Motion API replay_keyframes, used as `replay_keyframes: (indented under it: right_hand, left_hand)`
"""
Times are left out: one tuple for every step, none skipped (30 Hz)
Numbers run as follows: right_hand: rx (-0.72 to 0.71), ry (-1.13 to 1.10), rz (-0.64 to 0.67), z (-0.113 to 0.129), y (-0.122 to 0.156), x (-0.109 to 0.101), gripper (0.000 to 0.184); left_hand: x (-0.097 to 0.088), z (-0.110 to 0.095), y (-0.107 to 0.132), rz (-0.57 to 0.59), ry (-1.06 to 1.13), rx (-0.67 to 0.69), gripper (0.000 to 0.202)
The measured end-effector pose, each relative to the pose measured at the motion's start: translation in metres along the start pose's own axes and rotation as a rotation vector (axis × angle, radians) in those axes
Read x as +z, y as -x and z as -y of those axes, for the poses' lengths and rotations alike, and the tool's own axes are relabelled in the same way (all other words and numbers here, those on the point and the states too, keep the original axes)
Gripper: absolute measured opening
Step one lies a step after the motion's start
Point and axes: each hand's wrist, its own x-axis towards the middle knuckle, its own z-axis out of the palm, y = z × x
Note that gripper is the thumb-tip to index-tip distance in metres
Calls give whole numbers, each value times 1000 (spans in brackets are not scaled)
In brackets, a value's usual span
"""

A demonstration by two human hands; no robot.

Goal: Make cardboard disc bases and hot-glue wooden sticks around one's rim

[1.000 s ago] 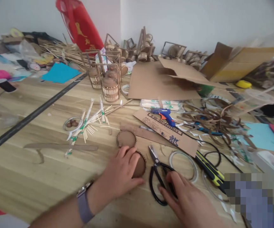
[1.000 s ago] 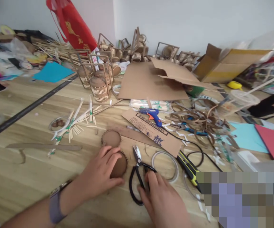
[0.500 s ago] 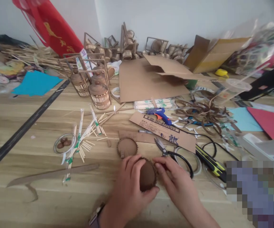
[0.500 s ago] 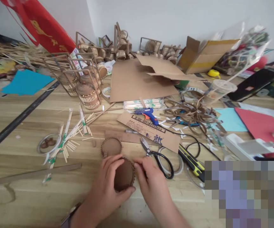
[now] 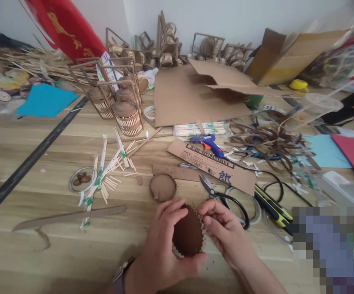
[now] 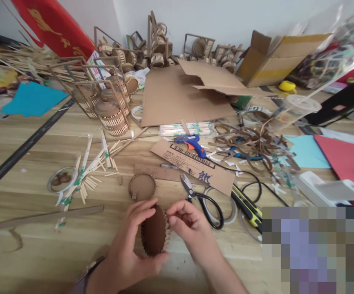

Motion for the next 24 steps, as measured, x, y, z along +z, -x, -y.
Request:
replay_keyframes:
  right_hand:
    - [-29, 23, 15, 0, 1, -1, 25]
    - [-65, 52, 36, 1, 1, -2, 24]
    - [-100, 83, 62, 2, 2, -4, 22]
    - [-130, 113, 92, 4, 3, -5, 21]
    - [-151, 143, 124, 5, 3, -7, 20]
    - [-163, 173, 155, 7, 3, -9, 20]
    - [-164, 206, 183, 9, 3, -10, 20]
    - [-161, 239, 192, 11, 3, -12, 20]
    - [-157, 268, 175, 12, 2, -14, 22]
    - [-155, 291, 137, 13, 1, -15, 24]
    - [-153, 309, 89, 14, 0, -16, 26]
    - [-154, 321, 38, 14, -2, -17, 29]
    - [-158, 332, -8, 14, -5, -17, 32]
    - [-165, 348, -41, 13, -7, -17, 34]
    - [-178, 382, -59, 12, -9, -17, 36]
    - [-199, 428, -75, 11, -12, -17, 38]
    - [-222, 480, -88, 9, -14, -16, 40]
    - [-244, 530, -98, 7, -15, -16, 42]
    - [-262, 573, -102, 6, -16, -14, 42]
    - [-276, 605, -100, 5, -17, -13, 43]
    - [-286, 624, -97, 4, -17, -12, 42]
    - [-293, 637, -91, 4, -17, -10, 41]
    - [-302, 655, -85, 4, -17, -8, 41]
    - [-312, 673, -79, 4, -16, -7, 40]
  left_hand:
    - [0, -1, 1, -1, 17, -8, 58]
    - [1, -3, 3, -4, 33, -14, 58]
    - [2, -4, 4, -9, 46, -18, 59]
    - [2, -5, 5, -11, 54, -19, 61]
    - [3, -6, 6, -14, 58, -19, 64]
    - [3, -7, 6, -14, 56, -20, 67]
    - [3, -10, 5, -5, 46, -24, 68]
    - [2, -12, 3, 13, 27, -39, 69]
    - [1, -15, 2, 42, 3, -62, 68]
    - [-1, -19, 0, 83, -26, -91, 66]
    - [-2, -22, -1, 137, -59, -123, 63]
    - [-4, -25, -1, 198, -97, -153, 61]
    - [-6, -27, 0, 258, -137, -171, 60]
    - [-8, -27, 2, 313, -178, -175, 62]
    - [-10, -25, 4, 354, -220, -169, 65]
    - [-14, -22, 6, 372, -262, -155, 69]
    - [-18, -17, 7, 367, -301, -138, 70]
    - [-23, -10, 7, 335, -343, -140, 59]
    - [-28, -2, 5, 273, -391, -152, 40]
    - [-34, 6, 2, 217, -437, -155, 25]
    - [-40, 14, -3, 177, -484, -157, 16]
    - [-45, 22, -9, 174, -522, -161, 15]
    - [-50, 29, -15, 201, -551, -179, 19]
    - [-54, 35, -22, 242, -571, -189, 23]
